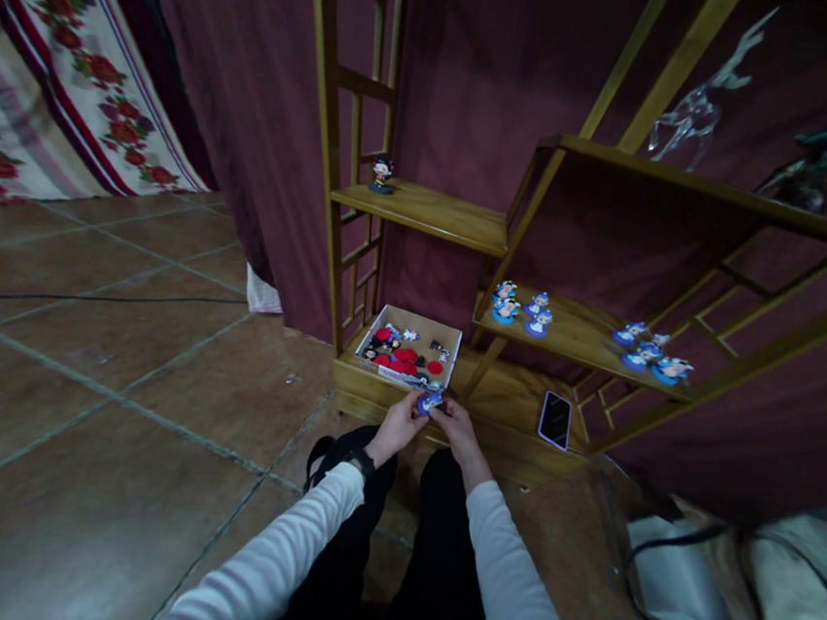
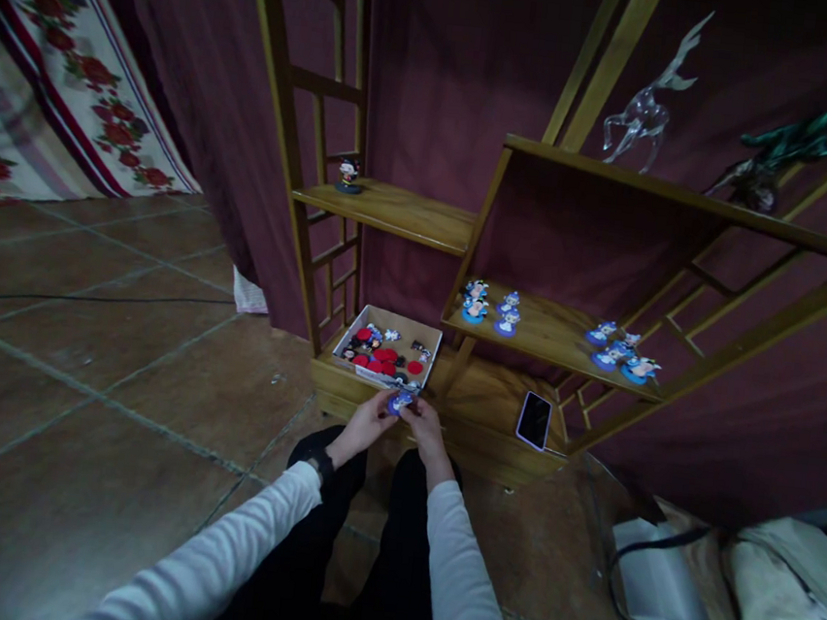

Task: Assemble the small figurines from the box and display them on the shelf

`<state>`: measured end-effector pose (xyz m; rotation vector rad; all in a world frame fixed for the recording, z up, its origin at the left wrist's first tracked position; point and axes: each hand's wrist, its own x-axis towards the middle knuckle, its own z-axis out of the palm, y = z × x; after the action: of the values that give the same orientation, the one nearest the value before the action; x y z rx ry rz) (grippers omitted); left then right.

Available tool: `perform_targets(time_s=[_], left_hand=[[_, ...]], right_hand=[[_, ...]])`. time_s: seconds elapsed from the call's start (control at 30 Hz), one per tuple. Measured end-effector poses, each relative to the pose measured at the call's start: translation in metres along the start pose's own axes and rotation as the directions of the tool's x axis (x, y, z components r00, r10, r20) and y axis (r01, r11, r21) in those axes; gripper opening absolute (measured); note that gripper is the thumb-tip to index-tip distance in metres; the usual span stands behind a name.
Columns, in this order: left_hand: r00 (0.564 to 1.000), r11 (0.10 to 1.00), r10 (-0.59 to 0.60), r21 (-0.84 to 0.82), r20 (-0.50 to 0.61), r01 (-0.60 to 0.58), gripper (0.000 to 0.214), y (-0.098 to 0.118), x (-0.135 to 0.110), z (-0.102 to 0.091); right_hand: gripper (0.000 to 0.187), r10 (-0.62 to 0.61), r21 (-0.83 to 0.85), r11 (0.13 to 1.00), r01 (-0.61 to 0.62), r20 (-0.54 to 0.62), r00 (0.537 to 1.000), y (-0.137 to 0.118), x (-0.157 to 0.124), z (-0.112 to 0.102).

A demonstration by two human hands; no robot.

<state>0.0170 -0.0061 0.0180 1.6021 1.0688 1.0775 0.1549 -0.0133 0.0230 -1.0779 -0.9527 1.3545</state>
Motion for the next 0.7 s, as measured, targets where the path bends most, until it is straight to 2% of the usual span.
perform_targets(time_s=[0.1,0.2,0.3,0.5,0.7], left_hand=[[0.996,0.956,0.071,0.28,0.057,-0.085,0.046,0.01,-0.006,-0.003],[0.99,0.856,0.053,0.506,0.127,-0.11,0.043,0.021,-0.009,-0.008],[0.977,0.74,0.051,0.649,0.207,-0.176,0.044,0.027,-0.009,-0.013],[0.95,0.567,0.139,0.764,0.28,-0.308,0.044,0.025,-0.007,-0.015],[0.928,0.484,0.175,0.792,0.329,-0.372,0.049,0.021,-0.007,-0.014]], right_hand=[[0.036,0.006,-0.009,1.0,-0.007,-0.019,1.0,0.005,0.002,-0.003],[0.034,0.011,-0.007,1.0,-0.011,-0.03,1.0,0.011,0.005,-0.005],[0.034,0.022,0.023,0.999,-0.022,-0.018,1.0,0.013,0.007,-0.007],[0.036,0.028,0.001,1.0,-0.028,-0.015,0.999,0.013,0.009,-0.01],[0.036,0.033,0.005,0.999,-0.033,-0.015,0.999,0.011,0.007,-0.011]])
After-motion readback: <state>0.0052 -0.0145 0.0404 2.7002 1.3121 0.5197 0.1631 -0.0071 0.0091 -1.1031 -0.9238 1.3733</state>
